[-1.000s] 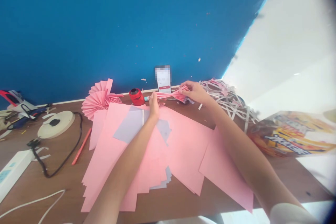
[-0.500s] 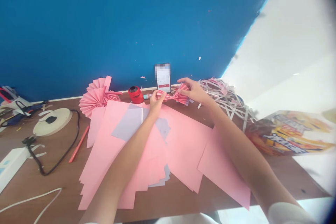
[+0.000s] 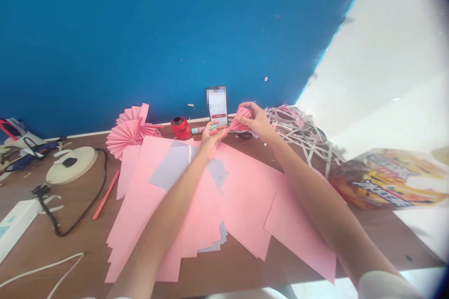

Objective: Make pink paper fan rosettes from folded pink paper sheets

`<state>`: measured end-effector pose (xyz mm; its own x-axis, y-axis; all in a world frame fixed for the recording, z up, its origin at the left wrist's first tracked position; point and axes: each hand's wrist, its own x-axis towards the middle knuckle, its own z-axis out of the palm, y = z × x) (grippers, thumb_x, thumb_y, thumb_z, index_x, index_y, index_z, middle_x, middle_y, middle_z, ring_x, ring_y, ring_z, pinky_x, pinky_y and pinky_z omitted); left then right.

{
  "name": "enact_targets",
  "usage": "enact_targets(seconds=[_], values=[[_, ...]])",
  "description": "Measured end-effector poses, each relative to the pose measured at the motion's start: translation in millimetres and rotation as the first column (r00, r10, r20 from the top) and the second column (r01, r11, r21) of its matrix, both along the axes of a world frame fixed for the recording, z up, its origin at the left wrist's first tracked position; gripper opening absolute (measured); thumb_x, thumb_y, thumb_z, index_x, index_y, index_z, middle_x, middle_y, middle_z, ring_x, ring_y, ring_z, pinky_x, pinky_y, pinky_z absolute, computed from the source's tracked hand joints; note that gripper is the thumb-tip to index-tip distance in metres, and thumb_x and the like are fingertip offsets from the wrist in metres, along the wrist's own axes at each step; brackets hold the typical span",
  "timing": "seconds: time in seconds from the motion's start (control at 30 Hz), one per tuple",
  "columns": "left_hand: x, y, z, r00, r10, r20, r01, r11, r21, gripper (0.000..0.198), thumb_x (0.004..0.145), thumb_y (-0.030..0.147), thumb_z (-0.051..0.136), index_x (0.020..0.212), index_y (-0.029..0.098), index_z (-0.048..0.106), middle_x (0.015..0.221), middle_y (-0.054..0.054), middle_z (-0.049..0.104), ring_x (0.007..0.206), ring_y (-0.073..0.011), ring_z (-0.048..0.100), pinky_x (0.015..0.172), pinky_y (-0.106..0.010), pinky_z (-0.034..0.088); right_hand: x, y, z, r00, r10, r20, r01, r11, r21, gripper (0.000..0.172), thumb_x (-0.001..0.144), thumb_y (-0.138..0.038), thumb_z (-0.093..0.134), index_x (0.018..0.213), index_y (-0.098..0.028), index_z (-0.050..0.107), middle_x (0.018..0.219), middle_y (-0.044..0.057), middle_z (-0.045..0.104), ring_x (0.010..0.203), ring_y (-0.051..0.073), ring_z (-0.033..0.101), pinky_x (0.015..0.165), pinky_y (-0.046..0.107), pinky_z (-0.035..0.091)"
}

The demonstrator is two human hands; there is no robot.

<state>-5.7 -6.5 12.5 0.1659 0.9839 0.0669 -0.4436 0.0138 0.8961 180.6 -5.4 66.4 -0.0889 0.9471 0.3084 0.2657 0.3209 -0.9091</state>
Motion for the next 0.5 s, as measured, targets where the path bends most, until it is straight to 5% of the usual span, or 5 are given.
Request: enact_targets(seconds=[0.2,0.5], values=[[1.8,3.0,-5.0,0.995,-0.025,-0.102,0.024,1.000,-0.010,0.041,0.064,0.027,0.082,0.098,0.017,0.061,0.102,-0.008,0.071,0.089,-0.0163,0.069,0.081,-0.029,0.051,-2.5,1.8,-5.7,0.999,-0.018,-0.032,0.017,0.999,-0.045,0.056,0.075,-0.039,0.061,0.126,-0.021,0.046,0.103,0.007,0.068,0.088,0.022,0.066,0.076,0.036,0.053],[4.1,3.2,-9.3,0.987,0.097,-0.128,-0.081,0.989,0.124,0.036,0.066,0.032,0.081,0.091,0.018,0.058,0.097,-0.007,0.072,0.092,-0.0179,0.067,0.089,-0.035,0.048,3.6,10.3,-17.0,0.962,-0.138,0.235,0.135,0.990,0.029,0.059,0.068,-0.036,0.068,0.123,-0.022,0.054,0.108,0.006,0.064,0.091,0.023,0.060,0.086,0.039,0.047]])
